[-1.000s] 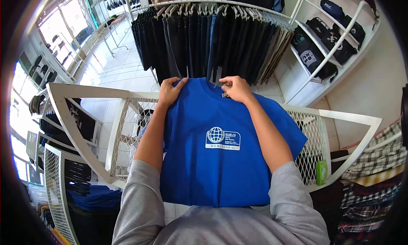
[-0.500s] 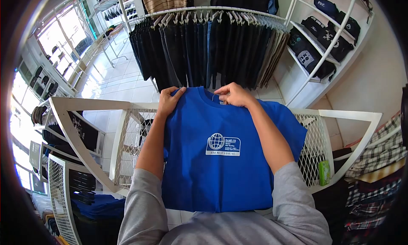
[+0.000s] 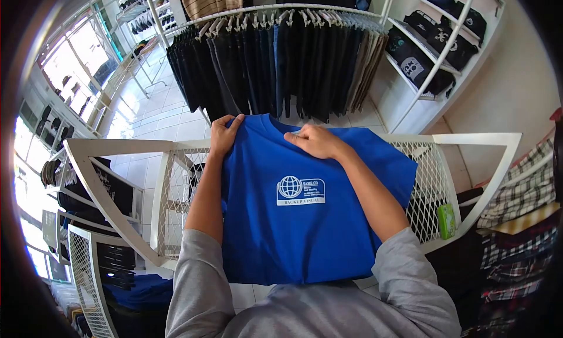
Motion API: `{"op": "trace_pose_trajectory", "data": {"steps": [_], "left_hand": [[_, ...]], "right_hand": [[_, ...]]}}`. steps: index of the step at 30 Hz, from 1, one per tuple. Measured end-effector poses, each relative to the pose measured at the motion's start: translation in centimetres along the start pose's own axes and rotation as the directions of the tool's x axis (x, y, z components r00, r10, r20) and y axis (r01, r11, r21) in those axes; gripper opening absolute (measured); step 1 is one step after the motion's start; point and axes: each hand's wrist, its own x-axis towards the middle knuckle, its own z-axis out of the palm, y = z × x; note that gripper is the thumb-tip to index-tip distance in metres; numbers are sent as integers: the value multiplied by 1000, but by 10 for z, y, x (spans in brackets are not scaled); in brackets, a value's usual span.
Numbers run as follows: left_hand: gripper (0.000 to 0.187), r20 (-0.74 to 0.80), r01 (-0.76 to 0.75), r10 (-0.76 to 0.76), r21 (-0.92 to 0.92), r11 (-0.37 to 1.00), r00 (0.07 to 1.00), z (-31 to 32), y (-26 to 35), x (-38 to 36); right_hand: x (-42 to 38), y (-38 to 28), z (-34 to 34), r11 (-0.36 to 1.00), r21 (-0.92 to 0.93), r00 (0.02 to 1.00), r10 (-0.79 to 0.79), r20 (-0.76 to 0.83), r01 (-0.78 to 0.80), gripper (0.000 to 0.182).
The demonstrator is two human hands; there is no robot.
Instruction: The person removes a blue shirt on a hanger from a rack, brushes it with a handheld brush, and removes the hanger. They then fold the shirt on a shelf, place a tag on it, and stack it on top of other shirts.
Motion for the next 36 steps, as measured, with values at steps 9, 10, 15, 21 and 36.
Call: {"op": "trace_pose_trajectory", "data": {"steps": [9,10,15,21,36], "left_hand": [[44,-15,-23,23,-1,1000,1000,3,-7,7],[44,-8,-22,22,-2,1000,1000,2,-9,3],[44,14,-76,75,87,993,997,2,-7,7],[32,-34,-233,267,396,888,963,-12,48,-30],[59,394,-348,243,220,911,886,-8,136,-269]], "right_hand": [[-78,121,-17,854,-242,699,181,-692,-460,43],[-84,126,-15,839,-226,664,199,-721,-496,42],[-86,134,-16,902,-232,676,85,-732,-365,41],[-96,156,-20,860,-125,502,166,-849,-495,35],[-126,182,-30,921,386,675,311,-669,-42,14]]}}
